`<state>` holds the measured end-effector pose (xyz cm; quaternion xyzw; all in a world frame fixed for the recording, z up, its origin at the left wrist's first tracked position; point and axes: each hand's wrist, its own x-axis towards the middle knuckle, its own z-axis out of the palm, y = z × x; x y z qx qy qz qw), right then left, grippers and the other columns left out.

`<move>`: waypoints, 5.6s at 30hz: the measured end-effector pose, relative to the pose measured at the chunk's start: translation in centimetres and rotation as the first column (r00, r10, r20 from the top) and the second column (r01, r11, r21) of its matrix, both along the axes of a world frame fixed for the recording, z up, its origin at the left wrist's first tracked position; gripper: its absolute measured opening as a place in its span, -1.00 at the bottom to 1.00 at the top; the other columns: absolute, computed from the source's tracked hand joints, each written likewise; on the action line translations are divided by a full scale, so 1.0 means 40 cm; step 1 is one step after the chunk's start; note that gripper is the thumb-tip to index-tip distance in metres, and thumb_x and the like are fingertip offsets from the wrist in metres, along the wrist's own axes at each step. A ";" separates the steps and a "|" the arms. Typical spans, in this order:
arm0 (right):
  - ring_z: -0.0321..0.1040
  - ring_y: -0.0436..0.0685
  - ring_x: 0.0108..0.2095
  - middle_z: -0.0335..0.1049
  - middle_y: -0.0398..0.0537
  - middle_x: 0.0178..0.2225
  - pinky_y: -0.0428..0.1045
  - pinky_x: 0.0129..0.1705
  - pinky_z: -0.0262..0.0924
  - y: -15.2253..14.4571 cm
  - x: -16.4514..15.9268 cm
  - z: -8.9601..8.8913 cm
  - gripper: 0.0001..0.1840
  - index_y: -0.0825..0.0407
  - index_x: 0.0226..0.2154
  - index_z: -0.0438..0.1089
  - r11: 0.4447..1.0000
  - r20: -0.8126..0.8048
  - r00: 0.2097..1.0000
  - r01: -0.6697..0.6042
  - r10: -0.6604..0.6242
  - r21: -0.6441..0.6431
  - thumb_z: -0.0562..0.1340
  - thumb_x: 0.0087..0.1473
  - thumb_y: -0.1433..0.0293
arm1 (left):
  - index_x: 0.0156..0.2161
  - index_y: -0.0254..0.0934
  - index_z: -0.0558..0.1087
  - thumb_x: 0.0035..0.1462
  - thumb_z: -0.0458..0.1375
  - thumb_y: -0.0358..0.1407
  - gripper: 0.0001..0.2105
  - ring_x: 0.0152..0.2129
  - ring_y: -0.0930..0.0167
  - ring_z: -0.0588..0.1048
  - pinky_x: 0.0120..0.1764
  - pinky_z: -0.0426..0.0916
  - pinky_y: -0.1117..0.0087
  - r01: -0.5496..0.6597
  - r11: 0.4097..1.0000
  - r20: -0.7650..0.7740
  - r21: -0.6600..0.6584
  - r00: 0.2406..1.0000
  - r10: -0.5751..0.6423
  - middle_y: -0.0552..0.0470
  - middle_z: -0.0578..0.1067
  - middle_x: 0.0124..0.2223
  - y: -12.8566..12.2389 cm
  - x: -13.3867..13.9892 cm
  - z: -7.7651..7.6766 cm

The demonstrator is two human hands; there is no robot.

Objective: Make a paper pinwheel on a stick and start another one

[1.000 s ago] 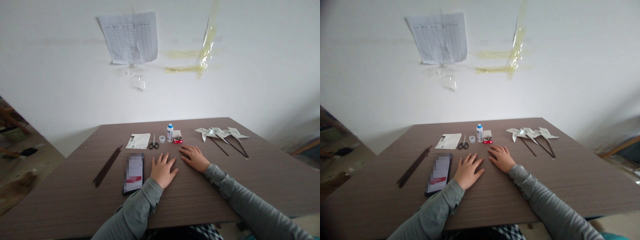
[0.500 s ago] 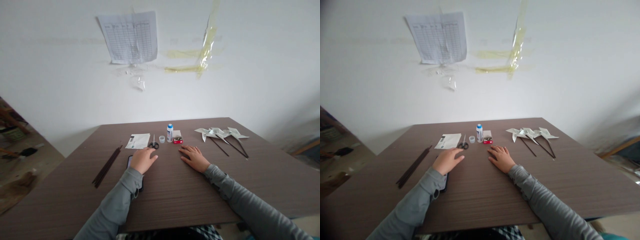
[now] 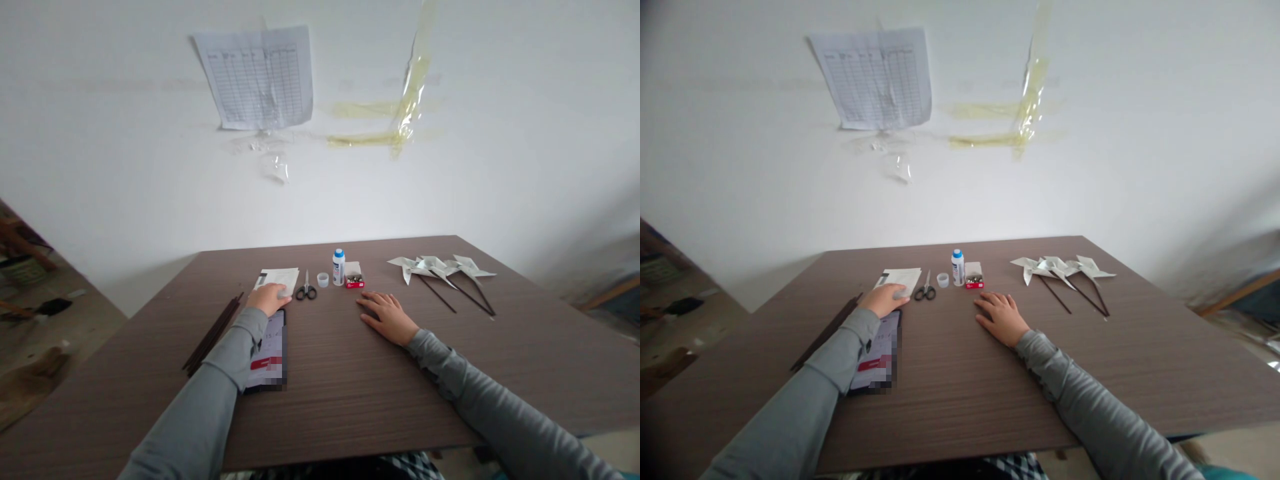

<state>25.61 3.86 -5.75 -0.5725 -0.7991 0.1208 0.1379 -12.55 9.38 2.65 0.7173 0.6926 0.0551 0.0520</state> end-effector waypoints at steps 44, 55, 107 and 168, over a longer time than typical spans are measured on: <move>0.30 0.57 0.79 0.46 0.12 0.77 0.70 0.85 0.03 -0.008 -0.007 0.011 -0.37 -0.29 0.65 0.61 1.000 0.011 1.000 0.003 -0.003 -0.018 0.29 0.69 0.10 | -0.12 -0.11 0.77 0.58 0.27 -0.38 -0.77 0.32 0.08 0.79 0.47 0.58 0.03 -0.078 0.981 0.014 0.176 0.997 0.077 -0.11 0.86 0.33 -0.039 0.059 0.072; 0.37 0.58 0.76 0.51 0.11 0.74 0.74 0.81 0.12 -0.006 -0.003 0.005 -0.38 -0.32 0.62 0.64 1.000 0.002 1.000 -0.015 0.015 0.023 0.30 0.67 0.10 | -0.15 -0.16 0.75 0.58 0.24 -0.44 -0.74 0.31 0.03 0.78 0.71 0.32 -0.22 0.030 0.993 0.018 0.115 0.999 -0.033 -0.15 0.87 0.22 -0.162 0.147 0.069; 0.31 0.57 0.81 0.37 0.25 0.80 0.57 0.85 0.20 -0.049 -0.107 0.004 -0.24 -0.03 0.77 0.48 0.960 -0.073 0.957 -0.281 0.282 0.021 0.20 0.67 0.33 | 0.70 -0.19 0.60 0.71 0.16 -0.26 -0.40 0.78 -0.16 0.41 0.80 0.31 -0.26 0.355 0.931 0.101 0.080 0.927 -0.362 -0.30 0.49 0.79 -0.259 0.264 -0.160; 0.14 0.55 0.88 0.20 0.10 0.88 0.61 0.83 0.20 -0.028 -0.033 -0.012 -0.22 -0.20 0.85 0.33 0.997 0.185 0.980 -0.078 0.077 -0.005 0.18 0.75 0.14 | 0.72 -0.24 0.56 0.66 0.27 -0.13 -0.34 0.79 -0.17 0.39 0.75 0.38 -0.33 0.211 0.977 0.051 0.014 0.976 -0.212 -0.36 0.48 0.79 -0.286 0.208 -0.130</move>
